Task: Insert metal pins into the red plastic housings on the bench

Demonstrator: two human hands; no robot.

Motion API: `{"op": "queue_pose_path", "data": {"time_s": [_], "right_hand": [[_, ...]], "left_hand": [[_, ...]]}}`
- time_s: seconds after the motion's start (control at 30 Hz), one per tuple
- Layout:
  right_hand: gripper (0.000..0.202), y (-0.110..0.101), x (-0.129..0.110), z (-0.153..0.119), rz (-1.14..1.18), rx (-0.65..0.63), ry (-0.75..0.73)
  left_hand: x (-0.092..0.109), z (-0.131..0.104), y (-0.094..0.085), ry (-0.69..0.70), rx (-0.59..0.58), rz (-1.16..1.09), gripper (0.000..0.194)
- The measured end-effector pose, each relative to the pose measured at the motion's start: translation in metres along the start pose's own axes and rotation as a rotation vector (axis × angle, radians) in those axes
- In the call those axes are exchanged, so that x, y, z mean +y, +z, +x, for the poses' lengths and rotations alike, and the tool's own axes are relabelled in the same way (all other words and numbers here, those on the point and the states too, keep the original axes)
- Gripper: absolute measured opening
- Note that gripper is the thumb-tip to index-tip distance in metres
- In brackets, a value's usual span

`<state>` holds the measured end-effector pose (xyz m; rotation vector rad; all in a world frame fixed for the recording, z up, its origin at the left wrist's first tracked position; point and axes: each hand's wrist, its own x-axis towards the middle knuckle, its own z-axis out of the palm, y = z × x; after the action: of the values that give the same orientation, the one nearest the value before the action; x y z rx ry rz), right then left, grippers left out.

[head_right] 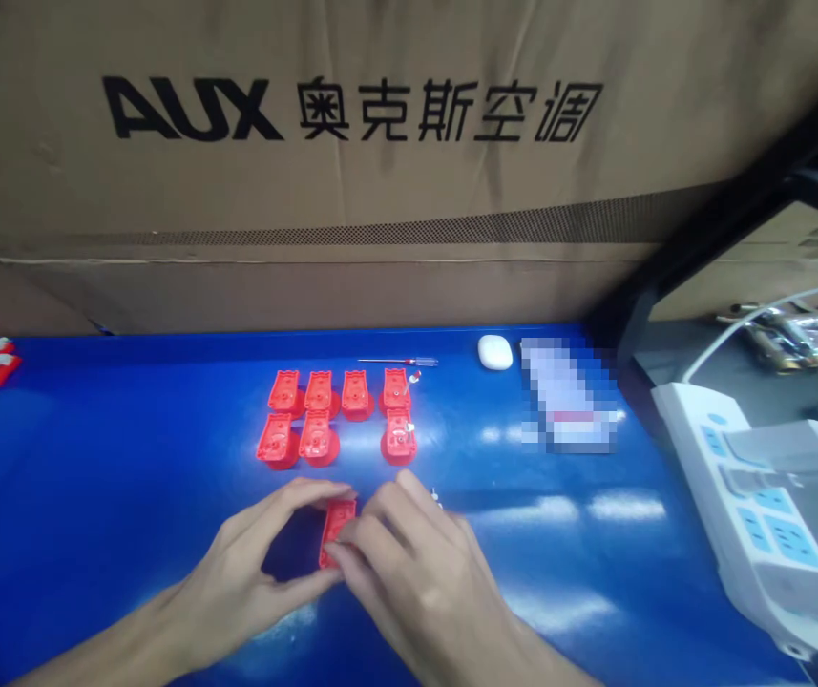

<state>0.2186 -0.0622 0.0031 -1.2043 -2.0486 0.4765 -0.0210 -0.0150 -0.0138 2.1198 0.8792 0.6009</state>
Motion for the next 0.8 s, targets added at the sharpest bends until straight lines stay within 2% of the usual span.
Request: {"op": "queue_pose_path", "data": {"time_s": [0.07,0.23,0.4,0.53,0.7,0.8], "right_hand": [[0.007,0.001,0.004,0.002,0.064,-0.028,-0.013],[0.021,-0.007,0.009,-0.001,0.219,-0.195,-0.069],[0.027,-0.017,0.008,-0.001,0.37,-0.168,0.001],[0.029,-0.021,0.012,-0.002,0.394,-0.058,0.088],[0.035,-0.023,0.023,-0.001,0.273,0.208,0.071],[0.037,-0.025,0.027,-0.005,0.177,0.298,0.08]], "left_hand": [[0.0,0.0,0.0,-0.019,0.005,-0.01,0.065],[0.001,0.0,-0.002,-0.071,-0.007,-0.045,0.066],[0.0,-0.002,-0.002,-0.086,-0.029,-0.024,0.065],[-0.004,-0.004,-0.001,-0.038,-0.024,0.0,0.065],[-0.006,-0.002,-0.002,0.018,-0.021,0.024,0.066],[-0.005,0.0,-0.004,0.005,-0.033,0.029,0.066]]}}
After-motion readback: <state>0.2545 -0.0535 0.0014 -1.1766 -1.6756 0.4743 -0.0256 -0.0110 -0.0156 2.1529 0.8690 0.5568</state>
